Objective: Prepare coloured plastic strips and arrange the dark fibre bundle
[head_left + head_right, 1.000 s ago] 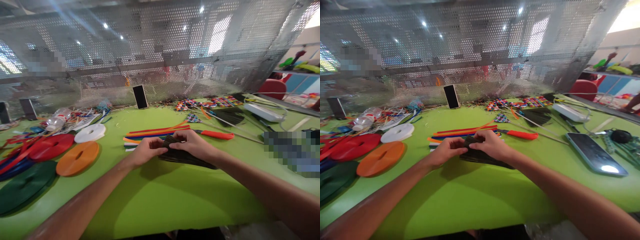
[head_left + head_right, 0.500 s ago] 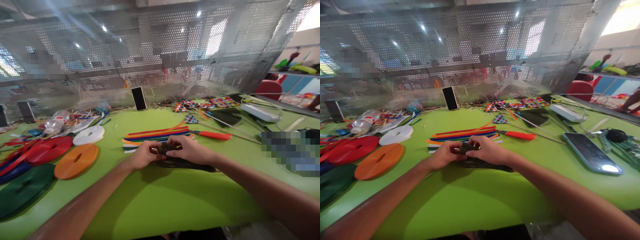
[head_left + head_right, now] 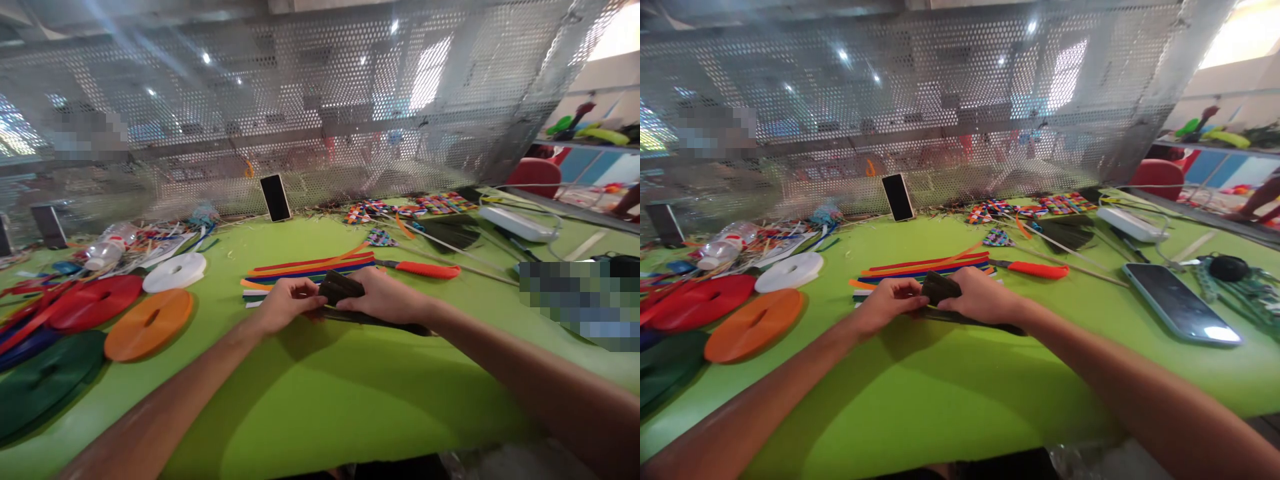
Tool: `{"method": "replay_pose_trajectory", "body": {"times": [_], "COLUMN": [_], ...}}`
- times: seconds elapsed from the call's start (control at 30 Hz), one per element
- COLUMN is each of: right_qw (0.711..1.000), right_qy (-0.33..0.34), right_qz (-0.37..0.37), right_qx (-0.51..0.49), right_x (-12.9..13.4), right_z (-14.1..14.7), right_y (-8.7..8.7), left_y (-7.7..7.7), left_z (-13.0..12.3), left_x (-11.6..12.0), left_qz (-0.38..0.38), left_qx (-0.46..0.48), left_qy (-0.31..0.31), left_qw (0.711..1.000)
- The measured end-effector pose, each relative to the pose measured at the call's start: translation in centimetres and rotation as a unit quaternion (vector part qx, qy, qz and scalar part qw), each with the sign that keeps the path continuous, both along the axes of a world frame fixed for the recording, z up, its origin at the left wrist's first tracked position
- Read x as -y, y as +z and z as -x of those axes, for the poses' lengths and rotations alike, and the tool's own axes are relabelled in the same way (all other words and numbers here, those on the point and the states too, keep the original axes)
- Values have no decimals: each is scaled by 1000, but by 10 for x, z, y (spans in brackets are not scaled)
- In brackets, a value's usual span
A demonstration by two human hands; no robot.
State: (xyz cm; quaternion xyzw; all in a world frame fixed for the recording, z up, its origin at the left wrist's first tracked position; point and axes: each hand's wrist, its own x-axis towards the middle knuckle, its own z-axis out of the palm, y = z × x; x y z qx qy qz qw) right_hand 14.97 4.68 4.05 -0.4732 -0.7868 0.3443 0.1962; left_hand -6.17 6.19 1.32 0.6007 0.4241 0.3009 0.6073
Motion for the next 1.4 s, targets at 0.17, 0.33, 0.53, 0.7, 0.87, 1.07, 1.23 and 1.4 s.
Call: {"method": "replay_pose_trajectory", "body": {"times": [0.17,0.33,0.53,0.7,0.87,1.07,1.23,1.4], "right_qw": [1000,999,996,997,997,997,997,996], "right_qy": [7,-1,23,14,34,1,-9,-24], "right_qz": [-4,-9,2,2,-4,-42,-38,-27], "right_qx": [-20,-37,-86,-77,-63,-59,-64,-79], "right_x": [-4,-9,-10,-10,-9,-9,-10,-10], "right_z": [-4,-7,-8,-7,-6,-8,-9,-8], "right_y": [-1,-7,-6,-5,-5,-2,-4,-3], "left_y": [1,-3,-2,4,4,2,1,0], "left_z": [1,2,2,3,3,2,2,2], "left_x": [0,-3,-1,1,-1,-1,-1,-1], "left_qz": [-17,-29,-22,-23,-28,-27,-25,-32], "left_qx": [-11,-37,-52,-53,-47,-58,-49,-42], "left_qy": [-18,-37,-56,-51,-46,-80,-78,-80], "left_qw": [1000,998,997,997,997,995,995,995]}}
